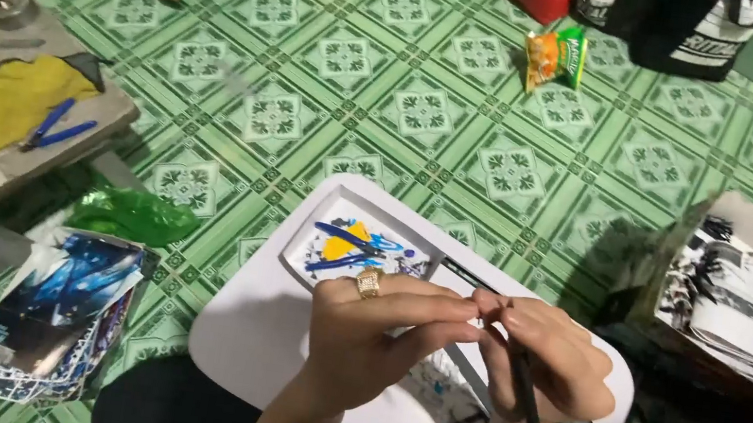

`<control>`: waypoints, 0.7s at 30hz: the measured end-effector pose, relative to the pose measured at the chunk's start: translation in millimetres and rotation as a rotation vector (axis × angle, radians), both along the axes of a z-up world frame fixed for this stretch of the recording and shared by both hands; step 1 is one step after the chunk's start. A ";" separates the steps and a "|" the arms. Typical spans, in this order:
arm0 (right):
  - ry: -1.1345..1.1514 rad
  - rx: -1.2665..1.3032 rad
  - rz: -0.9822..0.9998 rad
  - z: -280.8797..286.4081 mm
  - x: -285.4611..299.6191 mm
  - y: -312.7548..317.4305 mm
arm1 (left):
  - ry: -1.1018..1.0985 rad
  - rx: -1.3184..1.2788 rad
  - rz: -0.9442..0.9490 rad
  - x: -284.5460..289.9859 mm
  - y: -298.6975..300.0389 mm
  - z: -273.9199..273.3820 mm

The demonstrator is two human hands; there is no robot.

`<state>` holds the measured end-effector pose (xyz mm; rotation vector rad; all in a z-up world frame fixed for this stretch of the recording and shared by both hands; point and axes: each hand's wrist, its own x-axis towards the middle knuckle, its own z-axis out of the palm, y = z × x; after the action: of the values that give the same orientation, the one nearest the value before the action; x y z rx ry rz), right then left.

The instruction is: Trimming excess plastic from model kit parts using a hobby knife on a small tray workspace.

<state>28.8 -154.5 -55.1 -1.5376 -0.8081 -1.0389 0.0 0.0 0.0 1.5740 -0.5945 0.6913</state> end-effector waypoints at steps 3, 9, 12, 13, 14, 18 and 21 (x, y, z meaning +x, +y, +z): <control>0.022 0.028 -0.014 -9.8 0.1 -6.4 | 0.019 -0.037 -0.010 -1.4 -1.6 -7.3; 0.049 0.028 0.090 -0.5 2.0 -7.4 | 0.025 -0.118 0.030 -5.2 -10.9 -8.6; 0.092 0.066 -0.015 -6.3 -3.2 -11.3 | 0.037 -0.086 -0.045 -3.7 -8.3 -2.5; 0.091 0.067 -0.016 -4.7 -2.5 -10.7 | 0.035 -0.085 -0.046 -4.0 -7.5 -2.7; 0.095 0.097 0.077 -3.1 -1.8 -9.8 | 0.036 -0.065 -0.045 -4.4 -6.4 -3.0; 0.112 0.170 0.183 -3.1 -1.0 -7.8 | 0.020 -0.058 -0.028 -4.9 -7.3 -4.1; 0.119 0.210 0.169 0.8 -0.6 -3.8 | 0.028 -0.085 -0.066 -5.6 -7.5 -6.1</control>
<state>28.1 -158.3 -54.3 -1.3158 -0.7095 -0.8710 -5.6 -7.5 -6.1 1.4770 -0.5861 0.6360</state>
